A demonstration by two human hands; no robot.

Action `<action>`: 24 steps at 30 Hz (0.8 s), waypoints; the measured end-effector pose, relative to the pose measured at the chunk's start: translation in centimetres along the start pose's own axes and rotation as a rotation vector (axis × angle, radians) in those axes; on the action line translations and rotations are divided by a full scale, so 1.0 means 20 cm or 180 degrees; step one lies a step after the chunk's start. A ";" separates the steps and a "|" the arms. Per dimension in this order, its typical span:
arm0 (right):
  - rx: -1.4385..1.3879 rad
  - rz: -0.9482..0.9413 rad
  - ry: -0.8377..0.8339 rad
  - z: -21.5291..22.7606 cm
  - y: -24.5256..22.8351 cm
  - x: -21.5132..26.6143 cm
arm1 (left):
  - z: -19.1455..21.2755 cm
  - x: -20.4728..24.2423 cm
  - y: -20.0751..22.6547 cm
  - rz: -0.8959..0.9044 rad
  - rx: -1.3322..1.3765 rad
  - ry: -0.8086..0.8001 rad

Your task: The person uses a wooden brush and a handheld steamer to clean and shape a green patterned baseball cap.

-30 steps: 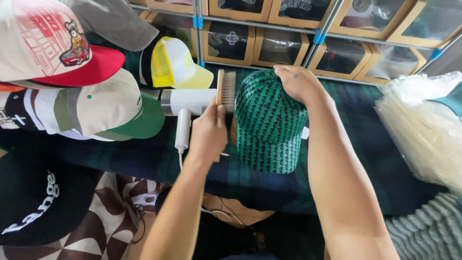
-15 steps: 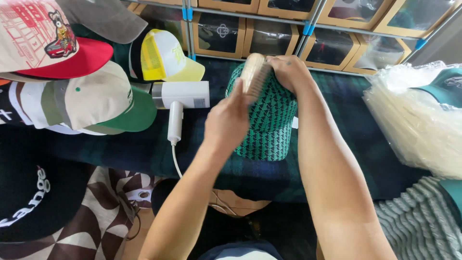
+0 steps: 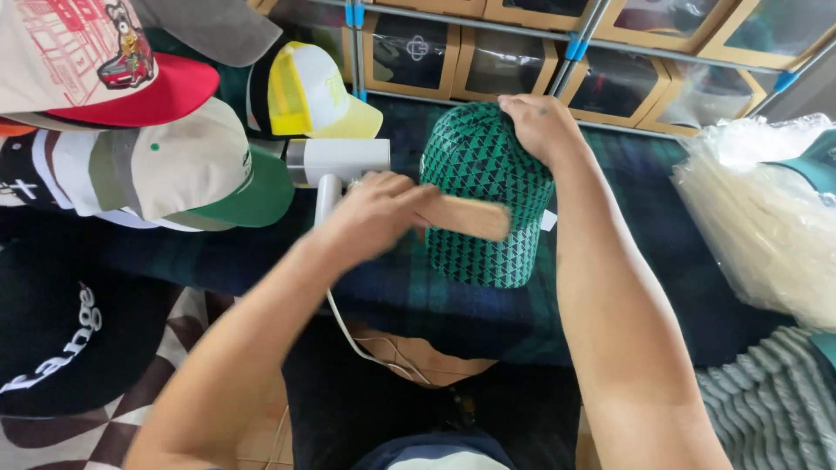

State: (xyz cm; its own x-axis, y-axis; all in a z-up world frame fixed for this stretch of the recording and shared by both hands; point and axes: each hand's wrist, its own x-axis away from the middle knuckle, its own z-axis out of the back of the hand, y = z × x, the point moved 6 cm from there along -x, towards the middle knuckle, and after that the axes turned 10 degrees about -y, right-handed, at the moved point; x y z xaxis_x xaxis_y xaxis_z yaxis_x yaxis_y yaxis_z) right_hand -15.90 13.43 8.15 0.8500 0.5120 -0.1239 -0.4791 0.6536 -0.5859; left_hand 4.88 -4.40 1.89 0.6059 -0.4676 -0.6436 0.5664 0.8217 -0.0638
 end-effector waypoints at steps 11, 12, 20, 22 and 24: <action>0.0009 0.0291 -0.0038 -0.01 0.00 -0.02 | 0.16 -0.04 0.29 0.0359 -0.1183 -0.0064; 0.0175 0.0766 0.0076 -0.01 -0.01 -0.02 | 0.14 -0.11 0.38 0.0607 -0.0736 0.0150; 0.0015 -0.0055 -0.0086 -0.04 0.08 -0.10 | -0.03 0.05 -0.04 0.2010 -0.0328 -0.0143; 0.0017 -0.0032 0.0023 -0.02 0.16 -0.12 | -0.02 -0.08 0.19 0.1453 -0.0788 0.0050; 0.0553 0.1542 0.0102 -0.05 0.11 -0.11 | -0.01 -0.10 0.35 0.1694 -0.0431 0.0991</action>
State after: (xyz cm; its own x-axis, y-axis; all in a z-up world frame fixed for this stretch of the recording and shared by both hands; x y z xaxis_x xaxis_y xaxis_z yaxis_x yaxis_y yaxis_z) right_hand -18.52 13.10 6.30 0.5266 0.7634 -0.3742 -0.8465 0.4301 -0.3137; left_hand 7.54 2.35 2.67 0.5827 0.1167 -0.8043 0.1440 0.9591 0.2436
